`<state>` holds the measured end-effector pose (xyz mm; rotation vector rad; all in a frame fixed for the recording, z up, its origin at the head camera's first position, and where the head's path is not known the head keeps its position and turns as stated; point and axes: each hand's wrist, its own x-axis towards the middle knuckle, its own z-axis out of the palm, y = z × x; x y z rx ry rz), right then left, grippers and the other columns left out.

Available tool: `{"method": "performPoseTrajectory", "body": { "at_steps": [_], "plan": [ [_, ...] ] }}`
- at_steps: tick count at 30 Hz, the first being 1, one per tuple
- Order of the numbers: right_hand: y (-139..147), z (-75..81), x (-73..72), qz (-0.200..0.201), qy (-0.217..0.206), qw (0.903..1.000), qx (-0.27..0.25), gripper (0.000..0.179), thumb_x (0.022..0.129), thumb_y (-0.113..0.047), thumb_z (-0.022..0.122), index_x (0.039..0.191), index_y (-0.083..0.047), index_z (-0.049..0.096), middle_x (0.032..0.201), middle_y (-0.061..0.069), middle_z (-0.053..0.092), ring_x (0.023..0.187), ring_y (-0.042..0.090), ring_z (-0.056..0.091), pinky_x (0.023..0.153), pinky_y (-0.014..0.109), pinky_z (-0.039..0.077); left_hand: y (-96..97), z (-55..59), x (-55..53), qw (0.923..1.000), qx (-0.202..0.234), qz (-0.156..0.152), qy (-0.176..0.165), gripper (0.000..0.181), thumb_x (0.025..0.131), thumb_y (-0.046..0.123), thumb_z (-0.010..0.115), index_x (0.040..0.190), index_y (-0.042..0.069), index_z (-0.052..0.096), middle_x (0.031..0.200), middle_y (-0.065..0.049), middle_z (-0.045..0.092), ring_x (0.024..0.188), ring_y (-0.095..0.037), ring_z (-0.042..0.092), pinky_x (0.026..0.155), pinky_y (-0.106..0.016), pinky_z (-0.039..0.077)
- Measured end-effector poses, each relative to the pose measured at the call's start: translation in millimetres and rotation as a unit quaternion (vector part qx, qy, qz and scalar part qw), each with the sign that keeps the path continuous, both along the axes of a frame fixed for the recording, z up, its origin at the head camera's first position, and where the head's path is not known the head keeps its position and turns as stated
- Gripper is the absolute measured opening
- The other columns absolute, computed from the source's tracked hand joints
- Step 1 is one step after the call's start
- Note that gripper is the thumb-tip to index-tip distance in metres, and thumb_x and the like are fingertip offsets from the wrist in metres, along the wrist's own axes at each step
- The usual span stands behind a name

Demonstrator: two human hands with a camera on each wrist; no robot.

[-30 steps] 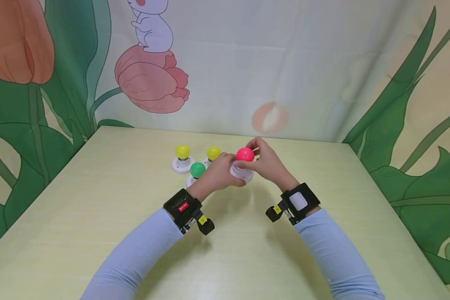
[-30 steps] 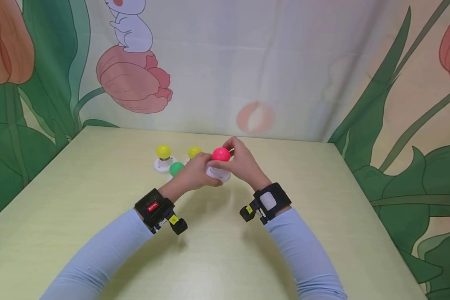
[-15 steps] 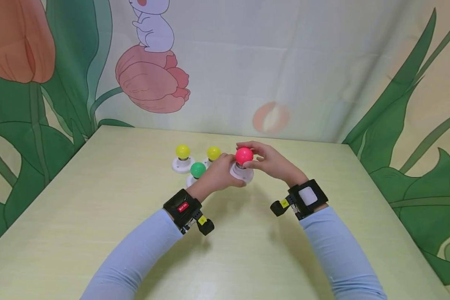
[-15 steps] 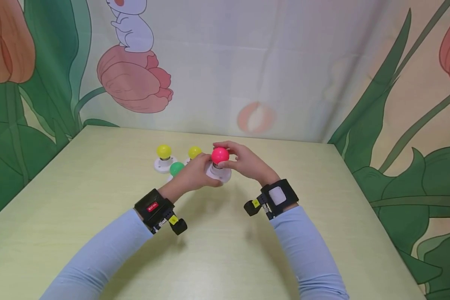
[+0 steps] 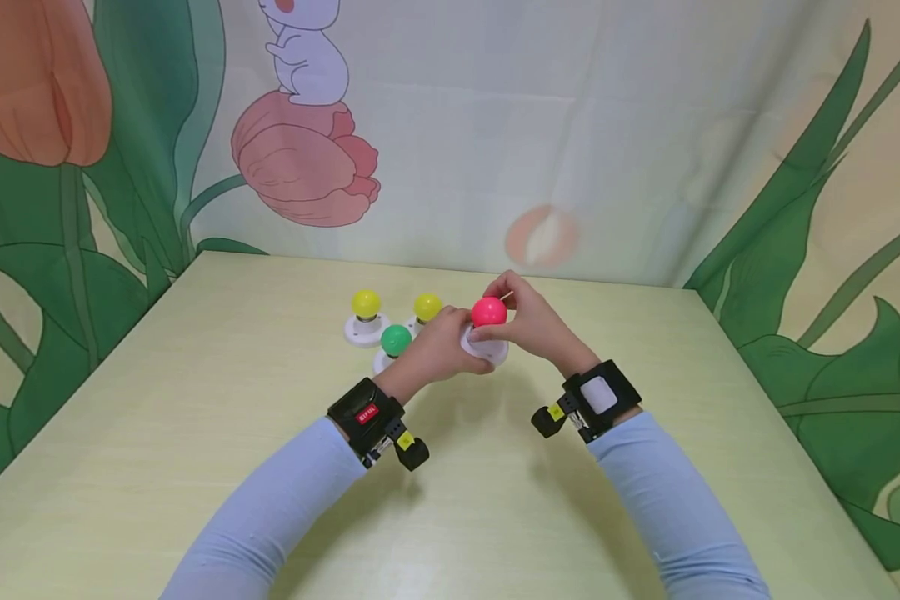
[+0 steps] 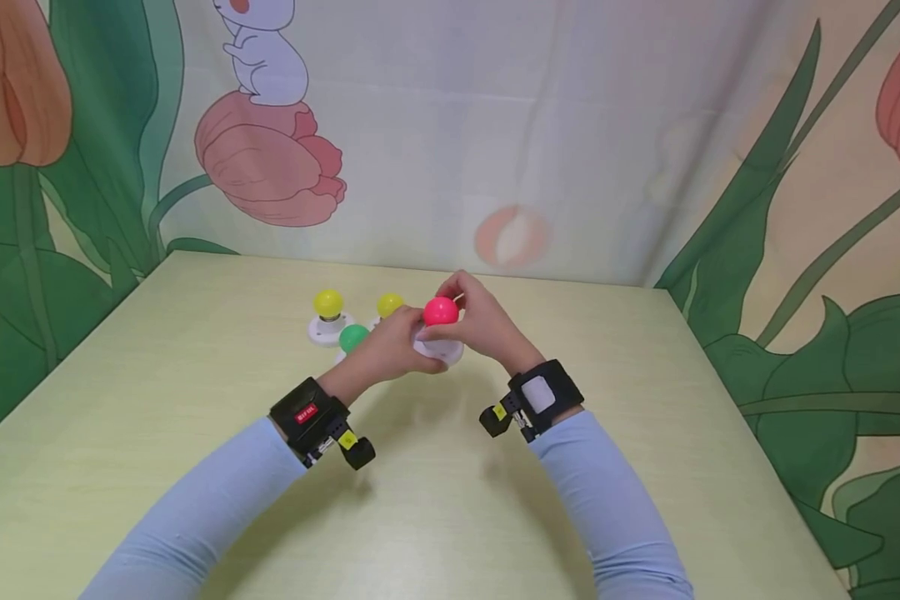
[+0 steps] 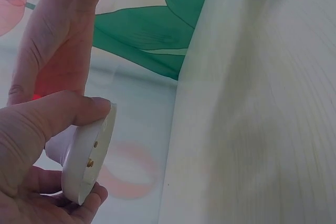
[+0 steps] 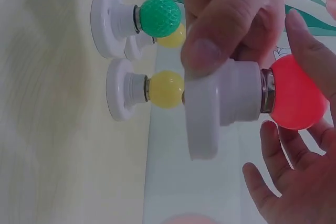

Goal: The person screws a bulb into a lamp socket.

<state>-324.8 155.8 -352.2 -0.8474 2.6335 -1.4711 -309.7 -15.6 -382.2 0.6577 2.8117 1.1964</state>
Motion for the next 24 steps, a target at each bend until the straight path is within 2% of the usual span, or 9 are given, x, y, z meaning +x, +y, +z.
{"method": "performPoseTrajectory", "body": {
  "at_steps": [2,5,8,10,15,18,21,24],
  "plan": [
    [1,2.7,2.2,0.025,-0.017,0.9995,-0.001,0.059,0.073,-0.028,0.076,0.12,-0.013,0.043,0.119,0.003,0.047,0.105,0.024,0.045,0.082,0.046,0.047,-0.3,-0.2,0.0,1.0,0.003,-0.001,0.0,0.064,0.065,0.03,0.081,0.117,0.008,0.051,0.106,-0.004,0.049,0.094,-0.017,0.045,0.074,-0.033,0.049],
    [5,11.7,8.4,0.091,-0.04,0.995,-0.014,0.066,0.082,-0.018,0.066,0.138,-0.015,0.03,0.139,0.002,0.033,0.122,0.023,0.034,0.097,0.052,0.034,-1.3,0.4,-0.2,0.9999,0.01,-0.003,0.0,0.065,0.065,0.028,0.081,0.119,0.009,0.05,0.107,-0.004,0.049,0.095,-0.017,0.045,0.077,-0.035,0.048],
    [8,21.1,13.9,0.157,-0.045,0.9861,-0.029,0.065,0.089,-0.007,0.055,0.143,-0.011,0.018,0.148,0.006,0.019,0.131,0.021,0.02,0.104,0.054,0.021,-2.4,0.9,-0.7,0.9999,0.014,-0.006,0.002,0.064,0.065,0.027,0.081,0.118,0.009,0.05,0.108,-0.003,0.05,0.096,-0.017,0.044,0.078,-0.036,0.048],
    [10,24.2,15.6,0.183,-0.041,0.9815,-0.036,0.061,0.09,-0.002,0.05,0.142,-0.007,0.018,0.149,0.009,0.016,0.132,0.019,0.017,0.105,0.052,0.02,-3.0,0.8,-1.3,0.9999,0.013,-0.008,0.003,0.064,0.065,0.028,0.08,0.118,0.009,0.05,0.108,-0.004,0.05,0.097,-0.017,0.044,0.079,-0.037,0.047],
    [11,18.3,10.8,0.213,-0.047,0.9747,-0.049,0.052,0.091,0.001,0.046,0.14,-0.005,0.027,0.146,0.01,0.026,0.128,0.02,0.028,0.103,0.048,0.028,-3.4,0.7,-1.4,0.9999,0.009,-0.002,-0.006,0.067,0.066,0.029,0.08,0.121,0.008,0.048,0.11,-0.004,0.048,0.098,-0.018,0.044,0.079,-0.037,0.047],
    [11,10.1,4.0,0.189,-0.035,0.9804,-0.044,0.046,0.09,-0.004,0.051,0.135,-0.008,0.038,0.137,0.008,0.039,0.122,0.021,0.037,0.101,0.047,0.032,-3.3,0.2,-0.9,0.9999,0.007,0.001,-0.008,0.066,0.066,0.029,0.08,0.12,0.008,0.048,0.11,-0.004,0.048,0.098,-0.017,0.044,0.078,-0.036,0.048],
    [9,3.4,-1.3,0.116,-0.014,0.9929,-0.022,0.04,0.085,-0.016,0.063,0.122,-0.013,0.05,0.122,0.003,0.051,0.115,0.017,0.043,0.097,0.044,0.037,-2.9,-0.6,-0.2,1.0,0.005,0.001,-0.006,0.065,0.065,0.029,0.08,0.119,0.008,0.049,0.108,-0.004,0.049,0.097,-0.017,0.044,0.076,-0.034,0.049],
    [4,0.6,-2.9,0.048,-0.004,0.9988,-0.006,0.041,0.076,-0.024,0.073,0.11,-0.014,0.052,0.109,0.002,0.054,0.106,0.017,0.046,0.088,0.042,0.043,-2.4,-1.5,0.2,1.0,0.002,0.001,-0.002,0.065,0.065,0.029,0.081,0.117,0.008,0.05,0.107,-0.005,0.049,0.095,-0.018,0.045,0.076,-0.034,0.049]
  ]
}}
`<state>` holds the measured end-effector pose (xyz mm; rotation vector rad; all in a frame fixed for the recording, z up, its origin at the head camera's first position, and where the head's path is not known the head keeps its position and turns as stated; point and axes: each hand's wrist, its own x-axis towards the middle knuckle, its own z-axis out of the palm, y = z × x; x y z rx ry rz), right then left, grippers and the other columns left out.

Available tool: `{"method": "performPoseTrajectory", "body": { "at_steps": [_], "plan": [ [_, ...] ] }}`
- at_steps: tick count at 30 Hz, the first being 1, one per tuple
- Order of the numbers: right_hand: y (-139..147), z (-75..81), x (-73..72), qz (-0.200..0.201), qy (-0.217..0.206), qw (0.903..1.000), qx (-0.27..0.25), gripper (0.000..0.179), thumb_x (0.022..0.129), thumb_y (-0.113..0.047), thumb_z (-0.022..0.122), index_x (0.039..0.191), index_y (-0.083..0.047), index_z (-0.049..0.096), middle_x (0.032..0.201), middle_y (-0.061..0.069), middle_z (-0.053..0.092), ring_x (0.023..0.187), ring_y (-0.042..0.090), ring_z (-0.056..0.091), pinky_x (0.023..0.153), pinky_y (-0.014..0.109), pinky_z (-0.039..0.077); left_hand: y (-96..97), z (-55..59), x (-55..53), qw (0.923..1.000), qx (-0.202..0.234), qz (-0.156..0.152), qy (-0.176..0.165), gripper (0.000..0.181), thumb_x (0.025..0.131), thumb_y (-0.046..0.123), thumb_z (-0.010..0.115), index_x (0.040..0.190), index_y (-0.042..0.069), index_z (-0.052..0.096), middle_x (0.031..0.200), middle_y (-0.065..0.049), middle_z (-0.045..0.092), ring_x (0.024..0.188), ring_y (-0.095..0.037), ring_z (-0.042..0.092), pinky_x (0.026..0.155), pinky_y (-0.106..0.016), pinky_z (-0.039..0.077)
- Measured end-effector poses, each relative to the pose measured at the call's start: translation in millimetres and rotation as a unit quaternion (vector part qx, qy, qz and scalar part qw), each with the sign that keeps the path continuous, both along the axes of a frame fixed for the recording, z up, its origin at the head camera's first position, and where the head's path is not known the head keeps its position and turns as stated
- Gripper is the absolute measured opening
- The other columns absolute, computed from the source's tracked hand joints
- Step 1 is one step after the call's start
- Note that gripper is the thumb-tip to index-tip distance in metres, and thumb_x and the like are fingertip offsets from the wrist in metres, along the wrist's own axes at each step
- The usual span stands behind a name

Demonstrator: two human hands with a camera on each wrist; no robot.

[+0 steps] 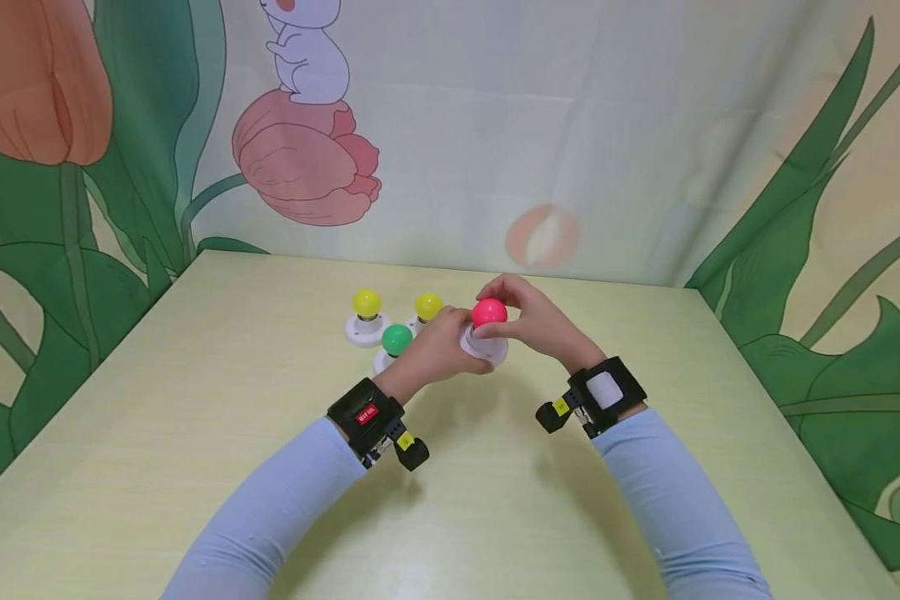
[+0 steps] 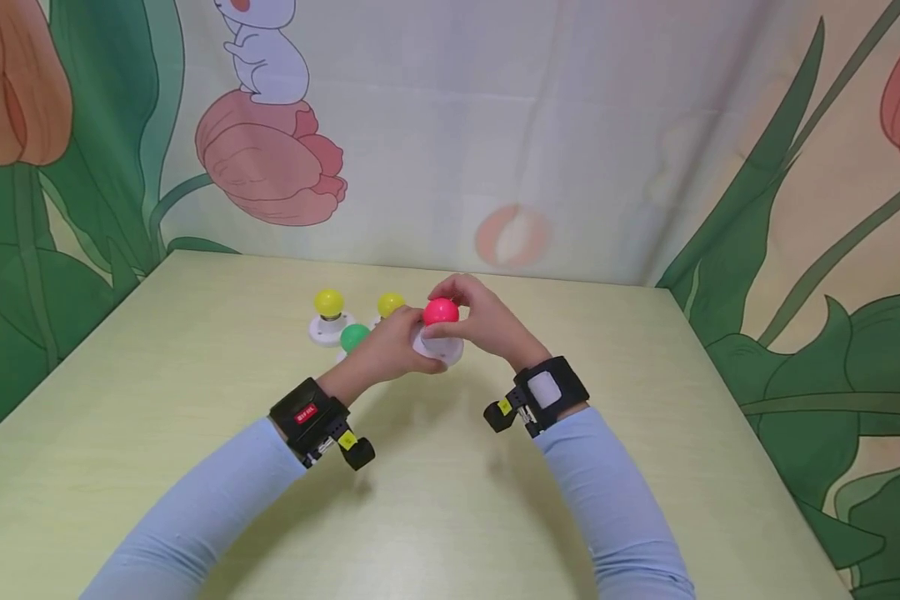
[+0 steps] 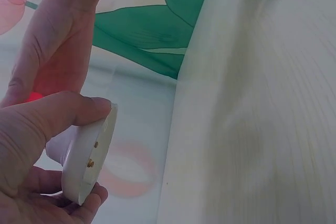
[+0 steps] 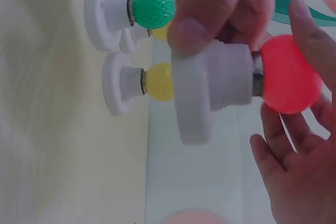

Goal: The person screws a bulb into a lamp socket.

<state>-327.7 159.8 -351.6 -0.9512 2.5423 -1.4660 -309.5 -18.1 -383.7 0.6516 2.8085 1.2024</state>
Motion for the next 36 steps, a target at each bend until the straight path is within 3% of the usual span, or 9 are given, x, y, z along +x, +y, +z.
{"method": "performPoseTrajectory", "body": {
  "at_steps": [4,10,14,17,21,26,29,32,36],
  "plan": [
    [-2,-0.9,0.6,-0.012,-0.009,0.9999,0.006,0.047,0.076,-0.026,0.073,0.115,-0.014,0.049,0.113,0.002,0.051,0.108,0.02,0.044,0.086,0.046,0.044,-0.1,-0.1,0.3,1.0,-0.001,0.001,0.002,0.066,0.065,0.03,0.081,0.118,0.007,0.05,0.107,-0.006,0.049,0.095,-0.018,0.045,0.076,-0.035,0.048],
    [3,11.6,9.8,0.11,-0.023,0.9936,0.001,0.061,0.09,-0.01,0.054,0.142,-0.018,0.024,0.147,0.0,0.022,0.131,0.014,0.018,0.104,0.054,0.02,-1.5,1.5,0.3,1.0,0.008,0.001,-0.003,0.066,0.066,0.028,0.08,0.12,0.009,0.048,0.11,-0.004,0.048,0.097,-0.018,0.044,0.078,-0.037,0.048],
    [3,22.6,18.2,0.155,-0.022,0.9876,0.013,0.059,0.092,-0.004,0.047,0.143,-0.01,0.018,0.149,0.009,0.015,0.132,0.013,0.017,0.105,0.05,0.021,-2.0,2.4,-0.3,1.0,0.006,-0.001,0.001,0.065,0.067,0.028,0.079,0.12,0.008,0.048,0.11,-0.005,0.048,0.098,-0.018,0.045,0.079,-0.037,0.048],
    [5,13.7,9.9,0.172,-0.028,0.9847,0.0,0.055,0.092,-0.002,0.045,0.142,-0.01,0.023,0.147,0.008,0.02,0.129,0.016,0.025,0.104,0.048,0.026,-2.1,2.6,-0.3,1.0,0.004,0.0,0.0,0.066,0.067,0.028,0.079,0.12,0.007,0.048,0.111,-0.005,0.048,0.098,-0.018,0.044,0.079,-0.036,0.048],
    [5,-0.7,-1.9,0.153,-0.021,0.9878,-0.02,0.047,0.09,-0.004,0.052,0.135,-0.011,0.038,0.136,0.005,0.039,0.12,0.019,0.038,0.099,0.047,0.034,-1.8,1.9,1.0,1.0,0.001,0.006,-0.005,0.065,0.067,0.029,0.079,0.12,0.008,0.048,0.11,-0.004,0.048,0.097,-0.017,0.044,0.077,-0.034,0.048],
    [-1,-6.5,-3.6,0.033,-0.004,0.9994,-0.01,0.041,0.081,-0.016,0.068,0.115,-0.009,0.047,0.113,0.006,0.051,0.11,0.02,0.044,0.09,0.044,0.042,-1.4,1.0,2.5,1.0,0.003,0.003,0.001,0.062,0.066,0.031,0.08,0.116,0.008,0.051,0.106,-0.004,0.049,0.094,-0.017,0.045,0.073,-0.032,0.049],
    [-5,-5.4,-1.3,0.0,-0.009,1.0,-0.004,0.044,0.079,-0.02,0.071,0.112,-0.01,0.044,0.111,0.006,0.049,0.11,0.022,0.044,0.086,0.043,0.046,-1.6,0.4,2.5,1.0,0.008,0.001,0.003,0.062,0.066,0.031,0.08,0.115,0.008,0.051,0.104,-0.004,0.049,0.093,-0.017,0.045,0.072,-0.032,0.05],
    [-6,3.3,6.2,0.035,-0.018,0.9991,-0.017,0.05,0.083,-0.017,0.066,0.125,-0.01,0.04,0.127,0.007,0.043,0.118,0.023,0.039,0.094,0.048,0.038,-2.3,0.2,2.1,0.9999,0.013,0.003,0.0,0.063,0.066,0.03,0.08,0.117,0.008,0.051,0.106,-0.004,0.049,0.094,-0.017,0.045,0.073,-0.033,0.049],
    [-1,17.6,17.1,0.119,-0.03,0.9917,-0.038,0.059,0.09,-0.007,0.054,0.141,-0.008,0.024,0.146,0.008,0.025,0.13,0.02,0.024,0.104,0.053,0.023,-3.5,1.8,1.3,0.9998,0.021,0.002,-0.002,0.063,0.067,0.029,0.08,0.119,0.01,0.05,0.109,-0.002,0.049,0.097,-0.016,0.044,0.076,-0.034,0.049]
  ]
}}
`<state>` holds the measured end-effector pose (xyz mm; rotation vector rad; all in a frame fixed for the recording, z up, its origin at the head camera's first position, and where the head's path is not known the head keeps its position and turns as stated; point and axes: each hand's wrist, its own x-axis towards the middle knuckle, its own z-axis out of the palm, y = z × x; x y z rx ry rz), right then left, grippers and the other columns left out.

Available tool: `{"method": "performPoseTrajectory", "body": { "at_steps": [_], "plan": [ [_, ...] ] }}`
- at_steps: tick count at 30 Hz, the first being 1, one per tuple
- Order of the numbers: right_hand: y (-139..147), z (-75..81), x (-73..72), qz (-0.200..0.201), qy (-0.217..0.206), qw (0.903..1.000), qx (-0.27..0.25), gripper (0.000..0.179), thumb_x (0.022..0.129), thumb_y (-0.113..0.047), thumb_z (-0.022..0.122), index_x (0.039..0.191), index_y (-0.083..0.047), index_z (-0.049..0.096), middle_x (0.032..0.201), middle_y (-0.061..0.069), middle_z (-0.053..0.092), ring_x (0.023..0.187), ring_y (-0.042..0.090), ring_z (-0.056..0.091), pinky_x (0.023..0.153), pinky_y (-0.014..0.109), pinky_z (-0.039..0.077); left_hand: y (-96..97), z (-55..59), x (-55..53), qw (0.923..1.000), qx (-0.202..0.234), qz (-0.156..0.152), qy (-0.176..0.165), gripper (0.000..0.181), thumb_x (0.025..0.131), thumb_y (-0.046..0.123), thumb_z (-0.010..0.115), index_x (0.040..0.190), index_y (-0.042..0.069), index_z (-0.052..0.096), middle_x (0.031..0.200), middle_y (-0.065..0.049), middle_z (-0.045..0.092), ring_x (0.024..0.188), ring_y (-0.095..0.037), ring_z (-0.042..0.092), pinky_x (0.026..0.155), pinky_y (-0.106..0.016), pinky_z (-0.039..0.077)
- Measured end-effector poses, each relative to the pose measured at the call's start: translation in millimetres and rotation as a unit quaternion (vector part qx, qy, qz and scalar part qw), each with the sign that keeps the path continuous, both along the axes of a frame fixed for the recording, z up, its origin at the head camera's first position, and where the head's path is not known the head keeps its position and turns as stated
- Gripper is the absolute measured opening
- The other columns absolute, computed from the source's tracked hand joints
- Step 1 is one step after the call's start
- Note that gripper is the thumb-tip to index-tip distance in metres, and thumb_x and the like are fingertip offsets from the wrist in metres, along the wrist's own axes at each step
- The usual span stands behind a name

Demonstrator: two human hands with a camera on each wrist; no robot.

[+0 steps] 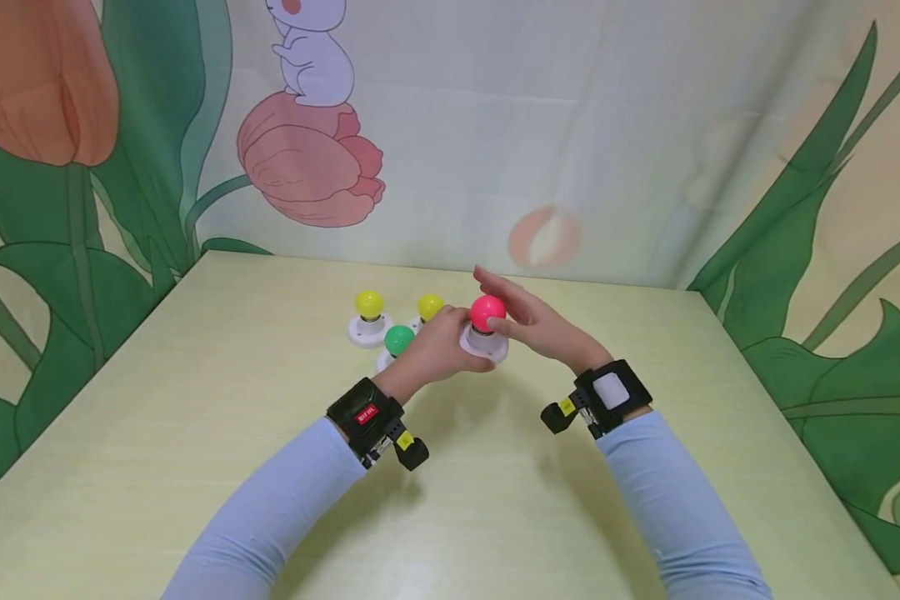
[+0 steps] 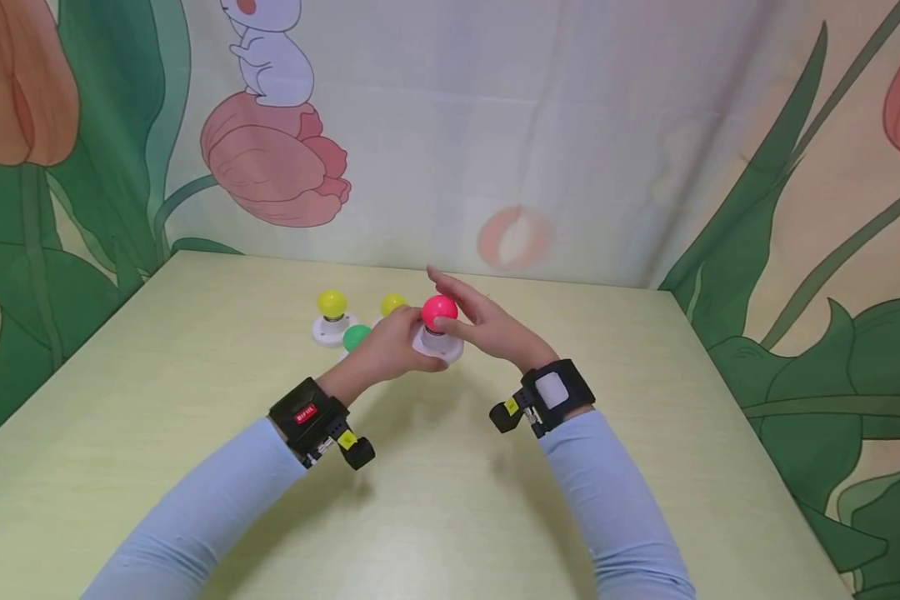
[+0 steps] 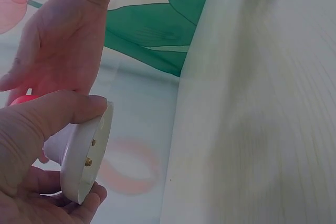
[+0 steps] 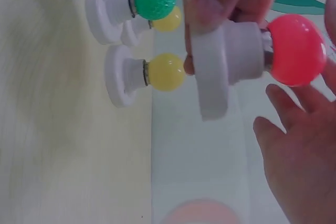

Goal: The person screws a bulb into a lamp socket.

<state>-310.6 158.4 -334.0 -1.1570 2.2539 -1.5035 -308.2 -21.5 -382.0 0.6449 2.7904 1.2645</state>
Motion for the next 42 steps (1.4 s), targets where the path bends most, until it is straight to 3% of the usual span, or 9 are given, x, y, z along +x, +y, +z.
{"method": "performPoseTrajectory", "body": {
  "at_steps": [4,7,12,17,23,31,34,39,42],
  "plan": [
    [3,5.1,2.4,0.05,-0.005,0.9987,-0.001,0.054,0.091,0.001,0.046,0.14,-0.002,0.023,0.147,0.011,0.022,0.129,0.019,0.026,0.104,0.047,0.027,-0.4,2.0,-0.2,1.0,0.002,0.002,-0.003,0.064,0.067,0.028,0.08,0.12,0.01,0.048,0.11,-0.003,0.049,0.098,-0.017,0.044,0.076,-0.035,0.049],
    [2,4.5,1.6,0.051,-0.007,0.9987,-0.001,0.049,0.09,0.004,0.046,0.137,0.0,0.03,0.142,0.013,0.032,0.124,0.021,0.035,0.101,0.043,0.033,-0.1,2.0,0.0,1.0,-0.005,0.006,-0.006,0.065,0.067,0.029,0.079,0.12,0.009,0.047,0.111,-0.003,0.048,0.098,-0.017,0.044,0.076,-0.035,0.049],
    [-2,0.8,0.9,-0.034,-0.001,0.9994,0.004,0.041,0.085,-0.004,0.059,0.124,-0.003,0.044,0.12,0.013,0.049,0.11,0.022,0.046,0.095,0.044,0.039,1.2,0.5,0.5,0.9998,-0.018,0.009,-0.007,0.067,0.067,0.033,0.079,0.12,0.008,0.049,0.109,-0.004,0.048,0.096,-0.017,0.045,0.074,-0.033,0.049],
    [-8,0.9,2.7,-0.095,0.008,0.9953,0.021,0.043,0.081,-0.012,0.067,0.114,-0.002,0.043,0.113,0.011,0.048,0.115,0.023,0.039,0.098,0.047,0.034,0.6,-0.3,1.1,0.9998,-0.015,0.009,-0.002,0.067,0.065,0.034,0.08,0.119,0.007,0.05,0.106,-0.005,0.048,0.093,-0.018,0.046,0.074,-0.034,0.049],
    [-1,2.7,2.6,-0.001,-0.009,0.9999,0.01,0.056,0.09,-0.004,0.052,0.14,-0.006,0.027,0.144,0.007,0.028,0.128,0.019,0.026,0.104,0.048,0.025,-0.5,-1.5,-0.3,1.0,0.0,0.006,-0.005,0.066,0.066,0.032,0.08,0.12,0.009,0.049,0.109,-0.003,0.048,0.097,-0.017,0.044,0.075,-0.035,0.049],
    [6,1.5,-0.7,0.041,-0.012,0.9991,-0.001,0.048,0.092,-0.002,0.046,0.138,-0.007,0.033,0.142,0.006,0.035,0.123,0.019,0.036,0.102,0.047,0.031,-0.5,-1.4,-0.5,1.0,0.006,0.001,-0.004,0.064,0.067,0.03,0.079,0.119,0.008,0.049,0.11,-0.003,0.049,0.097,-0.017,0.045,0.078,-0.036,0.048],
    [5,1.2,-0.8,0.006,-0.008,0.9999,-0.003,0.044,0.09,-0.004,0.052,0.133,-0.006,0.041,0.135,0.008,0.044,0.121,0.018,0.039,0.101,0.049,0.03,0.5,-1.2,0.6,1.0,0.003,0.003,-0.002,0.064,0.067,0.03,0.079,0.119,0.008,0.049,0.111,-0.004,0.049,0.097,-0.017,0.045,0.077,-0.035,0.048],
    [-2,2.6,3.3,-0.109,0.024,0.9936,0.018,0.039,0.081,-0.015,0.068,0.115,-0.004,0.053,0.111,0.008,0.056,0.11,0.018,0.046,0.096,0.05,0.035,2.3,-2.0,2.5,1.0,0.001,0.005,-0.008,0.063,0.067,0.031,0.079,0.118,0.008,0.05,0.11,-0.004,0.049,0.097,-0.017,0.045,0.073,-0.033,0.049],
    [-6,2.7,5.1,-0.128,0.035,0.9908,0.028,0.044,0.079,-0.018,0.071,0.115,-0.005,0.051,0.112,0.009,0.054,0.111,0.019,0.044,0.095,0.049,0.036,2.3,-1.9,3.0,1.0,0.004,0.003,-0.004,0.061,0.067,0.031,0.079,0.116,0.009,0.051,0.107,-0.003,0.049,0.096,-0.016,0.045,0.072,-0.032,0.05]
  ]
}}
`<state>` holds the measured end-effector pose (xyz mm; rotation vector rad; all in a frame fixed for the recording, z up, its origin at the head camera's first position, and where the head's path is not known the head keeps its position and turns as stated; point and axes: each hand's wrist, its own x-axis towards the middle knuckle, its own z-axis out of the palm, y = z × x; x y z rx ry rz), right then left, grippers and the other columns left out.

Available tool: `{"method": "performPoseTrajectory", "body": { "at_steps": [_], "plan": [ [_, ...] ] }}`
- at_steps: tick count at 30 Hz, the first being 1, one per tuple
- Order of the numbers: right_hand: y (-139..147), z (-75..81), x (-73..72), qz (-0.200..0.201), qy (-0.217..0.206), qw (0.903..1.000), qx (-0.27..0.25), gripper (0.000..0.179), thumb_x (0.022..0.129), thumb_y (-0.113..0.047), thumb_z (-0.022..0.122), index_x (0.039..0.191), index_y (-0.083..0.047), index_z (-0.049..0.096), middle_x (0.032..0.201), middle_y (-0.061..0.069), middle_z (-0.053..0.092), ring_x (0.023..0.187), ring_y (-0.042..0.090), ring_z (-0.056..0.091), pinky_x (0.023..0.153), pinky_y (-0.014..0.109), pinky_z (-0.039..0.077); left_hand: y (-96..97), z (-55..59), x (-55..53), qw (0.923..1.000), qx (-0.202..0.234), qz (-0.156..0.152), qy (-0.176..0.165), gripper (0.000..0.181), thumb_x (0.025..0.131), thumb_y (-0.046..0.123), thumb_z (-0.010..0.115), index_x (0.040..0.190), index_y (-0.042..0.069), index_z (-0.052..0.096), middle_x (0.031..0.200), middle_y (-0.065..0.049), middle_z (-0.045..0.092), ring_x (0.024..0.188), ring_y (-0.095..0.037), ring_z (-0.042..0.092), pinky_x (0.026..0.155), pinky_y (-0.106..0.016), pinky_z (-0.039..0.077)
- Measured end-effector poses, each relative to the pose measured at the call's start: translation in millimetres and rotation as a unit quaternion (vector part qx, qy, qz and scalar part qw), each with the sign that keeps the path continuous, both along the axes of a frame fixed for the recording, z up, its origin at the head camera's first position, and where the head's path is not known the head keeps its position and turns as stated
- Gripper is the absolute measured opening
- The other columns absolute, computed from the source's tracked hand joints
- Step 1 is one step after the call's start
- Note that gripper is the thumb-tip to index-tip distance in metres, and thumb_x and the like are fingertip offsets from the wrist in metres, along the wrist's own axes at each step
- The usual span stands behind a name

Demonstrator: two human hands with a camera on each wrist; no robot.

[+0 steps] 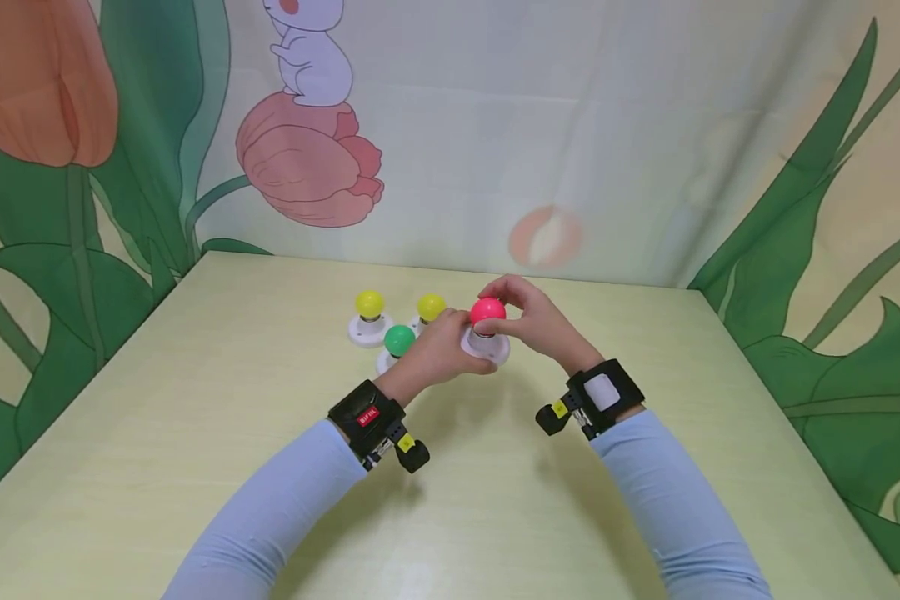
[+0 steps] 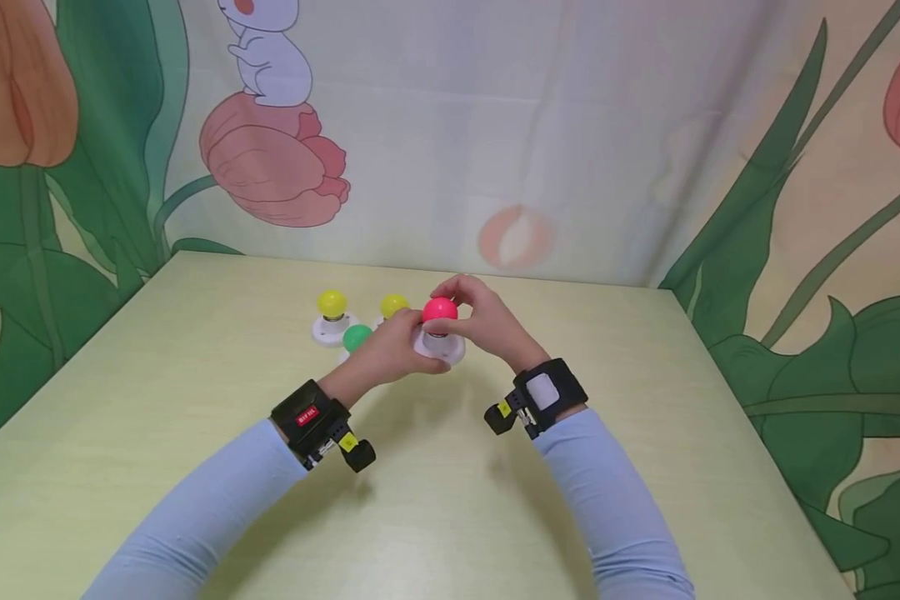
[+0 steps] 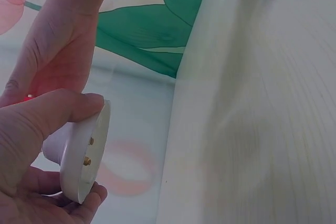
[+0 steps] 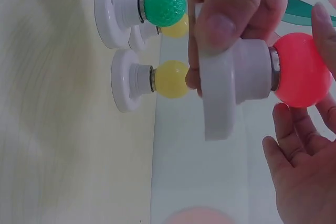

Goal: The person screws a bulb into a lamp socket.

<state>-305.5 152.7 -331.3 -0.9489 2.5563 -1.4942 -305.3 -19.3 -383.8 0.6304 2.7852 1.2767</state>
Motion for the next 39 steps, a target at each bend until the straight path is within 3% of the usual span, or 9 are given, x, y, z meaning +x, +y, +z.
{"method": "performPoseTrajectory", "body": {
  "at_steps": [6,10,13,20,22,27,30,34,39],
  "plan": [
    [8,-2.4,-4.7,0.116,-0.036,0.9925,-0.015,0.057,0.088,-0.007,0.056,0.139,-0.006,0.03,0.145,0.013,0.026,0.13,0.016,0.024,0.104,0.051,0.023,-1.5,-0.1,-2.8,0.9999,0.006,-0.005,0.015,0.059,0.067,0.03,0.08,0.115,0.011,0.051,0.106,0.0,0.052,0.095,-0.014,0.047,0.074,-0.032,0.049],
    [9,-2.7,-5.2,0.147,-0.049,0.9877,-0.021,0.054,0.09,-0.003,0.051,0.139,-0.007,0.029,0.143,0.015,0.03,0.127,0.016,0.03,0.103,0.05,0.028,-1.8,-0.6,-3.1,0.9999,0.003,-0.003,0.01,0.06,0.067,0.03,0.079,0.116,0.01,0.05,0.108,-0.001,0.052,0.095,-0.014,0.047,0.076,-0.033,0.049],
    [7,-1.6,-3.1,0.126,-0.034,0.9913,-0.013,0.048,0.089,-0.003,0.053,0.135,-0.006,0.038,0.135,0.016,0.041,0.122,0.017,0.037,0.101,0.05,0.03,-1.6,-1.6,-2.5,1.0,-0.004,-0.001,0.006,0.061,0.068,0.031,0.078,0.117,0.009,0.049,0.108,-0.002,0.051,0.095,-0.015,0.047,0.074,-0.032,0.049],
    [-3,2.9,7.3,0.006,0.015,0.9994,0.031,0.041,0.082,-0.014,0.067,0.118,-0.003,0.051,0.113,0.008,0.055,0.106,0.019,0.046,0.09,0.049,0.04,-1.2,-3.1,-1.4,0.9999,0.001,-0.002,0.012,0.058,0.067,0.031,0.079,0.114,0.011,0.052,0.104,-0.001,0.053,0.091,-0.015,0.049,0.072,-0.032,0.049],
    [-3,4.1,7.6,0.011,0.014,0.9995,0.025,0.042,0.081,-0.013,0.067,0.118,-0.002,0.05,0.113,0.009,0.054,0.107,0.019,0.046,0.092,0.048,0.039,-0.8,-2.9,-1.4,0.9999,0.0,-0.004,0.014,0.058,0.067,0.032,0.079,0.114,0.011,0.052,0.104,-0.001,0.053,0.092,-0.015,0.049,0.073,-0.032,0.049],
    [5,3.1,0.2,0.096,-0.024,0.995,-0.005,0.047,0.086,-0.004,0.058,0.131,-0.004,0.041,0.131,0.017,0.044,0.118,0.019,0.041,0.1,0.047,0.034,1.0,-0.6,-1.4,0.9997,0.009,-0.016,0.015,0.059,0.068,0.031,0.078,0.116,0.01,0.051,0.106,-0.002,0.052,0.093,-0.015,0.048,0.074,-0.032,0.049],
    [8,-5.8,-9.4,0.116,-0.032,0.9927,-0.008,0.046,0.088,-0.004,0.055,0.132,-0.007,0.041,0.131,0.018,0.043,0.116,0.019,0.043,0.097,0.049,0.036,1.3,-0.6,-2.0,0.9996,0.013,-0.019,0.014,0.059,0.068,0.03,0.079,0.116,0.01,0.051,0.106,-0.002,0.053,0.093,-0.015,0.049,0.074,-0.032,0.049],
    [9,-20.2,-19.9,0.081,-0.013,0.9966,-0.012,0.04,0.086,-0.01,0.06,0.125,-0.01,0.049,0.122,0.01,0.051,0.113,0.015,0.045,0.099,0.046,0.033,1.1,-1.3,-2.3,0.9998,0.009,-0.015,0.013,0.057,0.067,0.03,0.079,0.114,0.011,0.052,0.104,-0.001,0.054,0.091,-0.015,0.049,0.073,-0.032,0.049],
    [4,-27.6,-18.0,0.004,0.033,0.9994,-0.011,0.042,0.079,-0.022,0.07,0.117,-0.01,0.053,0.111,0.001,0.056,0.11,0.012,0.046,0.102,0.043,0.031,1.4,-1.3,-1.8,0.9999,0.009,-0.01,0.009,0.056,0.067,0.032,0.079,0.112,0.012,0.054,0.102,0.0,0.054,0.09,-0.015,0.049,0.07,-0.031,0.05]
  ]
}}
